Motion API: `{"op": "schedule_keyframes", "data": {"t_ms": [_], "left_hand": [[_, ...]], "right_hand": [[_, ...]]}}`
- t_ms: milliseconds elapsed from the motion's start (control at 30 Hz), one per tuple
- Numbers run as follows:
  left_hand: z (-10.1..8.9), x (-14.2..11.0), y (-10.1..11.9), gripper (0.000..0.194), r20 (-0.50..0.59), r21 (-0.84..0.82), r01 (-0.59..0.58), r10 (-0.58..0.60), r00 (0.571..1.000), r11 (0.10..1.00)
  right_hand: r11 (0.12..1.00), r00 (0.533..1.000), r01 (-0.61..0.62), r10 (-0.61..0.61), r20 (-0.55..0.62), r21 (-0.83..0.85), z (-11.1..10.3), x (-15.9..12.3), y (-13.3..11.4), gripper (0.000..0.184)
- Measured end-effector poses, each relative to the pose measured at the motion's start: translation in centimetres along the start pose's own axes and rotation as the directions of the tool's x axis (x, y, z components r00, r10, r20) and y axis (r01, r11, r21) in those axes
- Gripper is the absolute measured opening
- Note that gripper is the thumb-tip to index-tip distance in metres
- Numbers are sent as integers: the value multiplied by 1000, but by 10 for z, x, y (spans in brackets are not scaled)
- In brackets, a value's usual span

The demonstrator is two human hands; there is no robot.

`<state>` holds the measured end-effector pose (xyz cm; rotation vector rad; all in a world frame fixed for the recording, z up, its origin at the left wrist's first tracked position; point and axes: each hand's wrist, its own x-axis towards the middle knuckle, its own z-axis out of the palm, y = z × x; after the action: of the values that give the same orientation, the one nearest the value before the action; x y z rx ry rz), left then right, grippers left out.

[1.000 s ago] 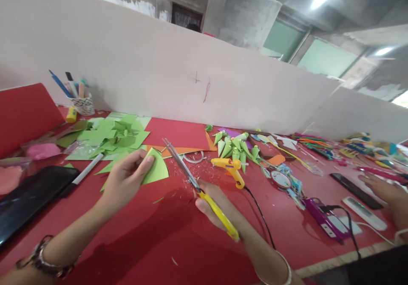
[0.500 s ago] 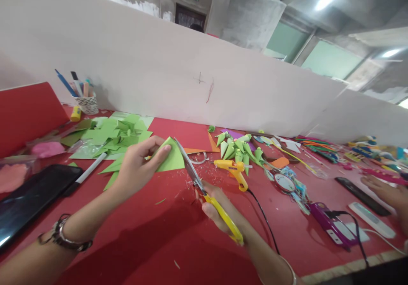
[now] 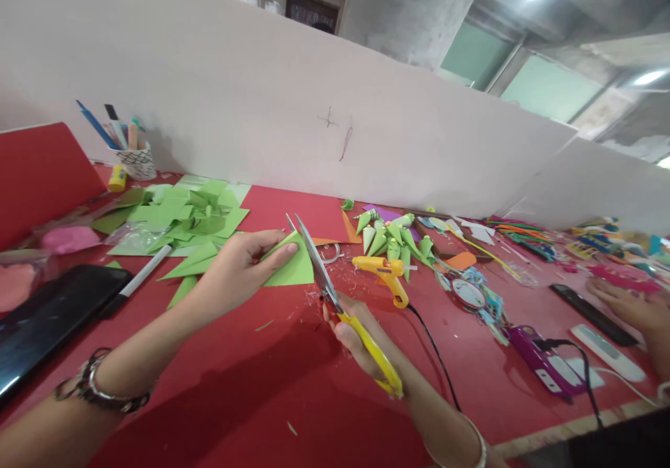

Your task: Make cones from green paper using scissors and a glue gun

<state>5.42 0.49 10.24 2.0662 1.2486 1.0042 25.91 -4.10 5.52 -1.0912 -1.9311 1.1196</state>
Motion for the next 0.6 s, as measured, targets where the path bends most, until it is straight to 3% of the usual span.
{"op": "schedule_keyframes", "data": {"t_ms": [300,600], "left_hand": [[1,2,-2,36,99,-170,95,-79,992,981],[0,3,-3,35,95,-132,55,-43,995,990]], "right_hand": [[999,1000,-18,17,8,37,2,1,8,48],[1000,1000,23,-23,0,20,8,0,17,48]]}}
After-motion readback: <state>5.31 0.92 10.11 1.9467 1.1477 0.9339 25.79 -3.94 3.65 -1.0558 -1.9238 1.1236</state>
